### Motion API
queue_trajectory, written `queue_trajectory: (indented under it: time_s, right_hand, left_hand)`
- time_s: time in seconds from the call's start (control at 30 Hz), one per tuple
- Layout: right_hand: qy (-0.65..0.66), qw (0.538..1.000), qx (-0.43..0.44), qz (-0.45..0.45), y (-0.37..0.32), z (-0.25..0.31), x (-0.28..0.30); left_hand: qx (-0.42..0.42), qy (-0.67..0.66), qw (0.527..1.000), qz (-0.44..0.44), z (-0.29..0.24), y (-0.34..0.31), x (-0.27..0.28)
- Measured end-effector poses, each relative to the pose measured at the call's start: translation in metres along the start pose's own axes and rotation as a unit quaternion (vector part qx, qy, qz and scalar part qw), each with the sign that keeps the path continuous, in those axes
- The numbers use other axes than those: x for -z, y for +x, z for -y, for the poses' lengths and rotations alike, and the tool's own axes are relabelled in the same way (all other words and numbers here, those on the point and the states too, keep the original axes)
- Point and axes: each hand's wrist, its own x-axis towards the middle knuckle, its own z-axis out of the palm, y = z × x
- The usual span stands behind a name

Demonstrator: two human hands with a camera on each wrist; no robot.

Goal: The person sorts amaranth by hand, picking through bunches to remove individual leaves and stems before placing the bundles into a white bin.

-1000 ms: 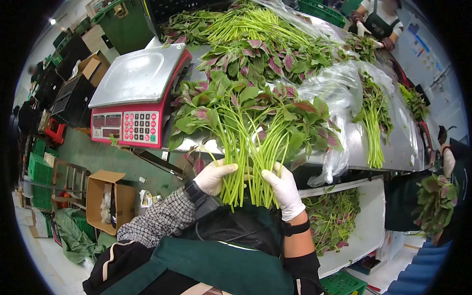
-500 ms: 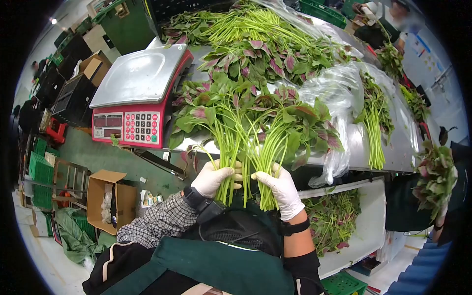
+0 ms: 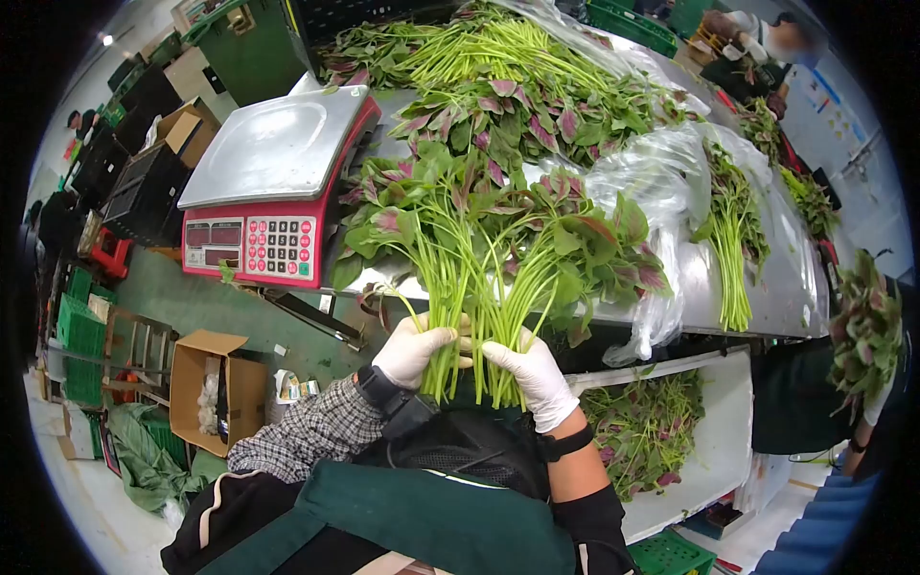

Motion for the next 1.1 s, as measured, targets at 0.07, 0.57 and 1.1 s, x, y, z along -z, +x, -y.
queue_trajectory:
  time_s: [0.07, 0.57, 1.1]
  right_hand:
    - [0.002, 1.000, 0.020, 0.019, -0.002, 0.006, -0.015]
    - [-0.057, 0.996, -0.018, -0.073, -0.016, 0.024, -0.009]
    - [0.061, 0.998, 0.005, -0.034, -0.017, 0.028, -0.025]
  left_hand:
    - [0.020, -0.039, 0.999, -0.003, 0.002, 0.002, 0.001]
    - [0.039, -0.058, 0.993, 0.097, -0.010, -0.008, 0.011]
    - [0.080, -0.071, 0.988, 0.110, -0.010, -0.008, 0.015]
